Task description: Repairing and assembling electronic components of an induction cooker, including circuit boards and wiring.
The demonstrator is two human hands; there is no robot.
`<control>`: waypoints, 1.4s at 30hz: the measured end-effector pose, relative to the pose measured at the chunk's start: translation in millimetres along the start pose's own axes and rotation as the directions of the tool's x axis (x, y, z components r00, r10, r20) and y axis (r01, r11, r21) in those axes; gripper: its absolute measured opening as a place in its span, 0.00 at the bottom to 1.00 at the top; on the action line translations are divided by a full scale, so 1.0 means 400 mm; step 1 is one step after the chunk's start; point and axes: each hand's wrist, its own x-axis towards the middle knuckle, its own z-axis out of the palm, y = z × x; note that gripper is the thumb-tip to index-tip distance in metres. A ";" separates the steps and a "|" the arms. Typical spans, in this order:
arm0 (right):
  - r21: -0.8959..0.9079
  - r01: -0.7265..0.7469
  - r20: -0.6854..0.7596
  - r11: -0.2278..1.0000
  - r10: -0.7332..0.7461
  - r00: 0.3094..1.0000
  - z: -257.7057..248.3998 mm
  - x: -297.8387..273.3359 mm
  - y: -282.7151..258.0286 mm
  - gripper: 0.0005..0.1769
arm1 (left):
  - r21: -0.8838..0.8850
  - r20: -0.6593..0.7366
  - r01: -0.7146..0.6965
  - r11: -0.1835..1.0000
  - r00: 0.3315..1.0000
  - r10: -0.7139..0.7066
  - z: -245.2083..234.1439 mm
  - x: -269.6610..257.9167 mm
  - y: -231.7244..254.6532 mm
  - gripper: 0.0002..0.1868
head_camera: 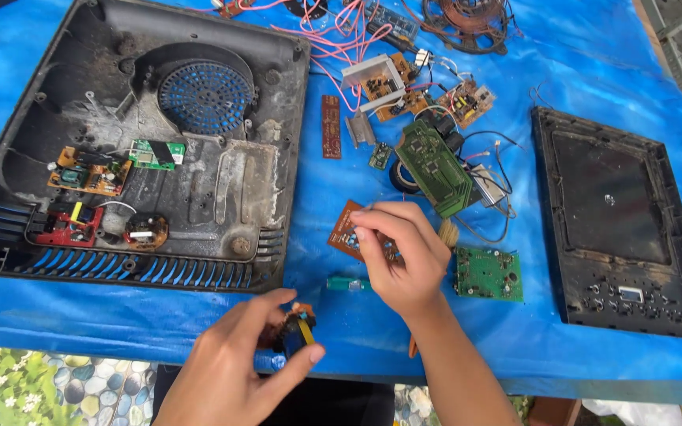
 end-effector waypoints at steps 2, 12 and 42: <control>0.023 0.092 -0.007 0.995 -0.092 0.996 0.005 0.004 0.007 0.05 | 0.066 0.056 0.279 0.958 0.958 -0.283 0.009 -0.004 -0.006 0.29; -0.095 -0.113 0.286 0.989 0.136 0.949 -0.080 -0.053 -0.164 0.05 | 0.118 0.108 0.268 0.956 0.954 -0.280 0.021 0.010 -0.006 0.21; -0.126 -0.531 0.369 0.838 0.537 0.759 -0.043 -0.233 -0.173 0.13 | 0.314 -0.321 -0.131 0.940 0.918 0.235 0.101 -0.069 -0.011 0.26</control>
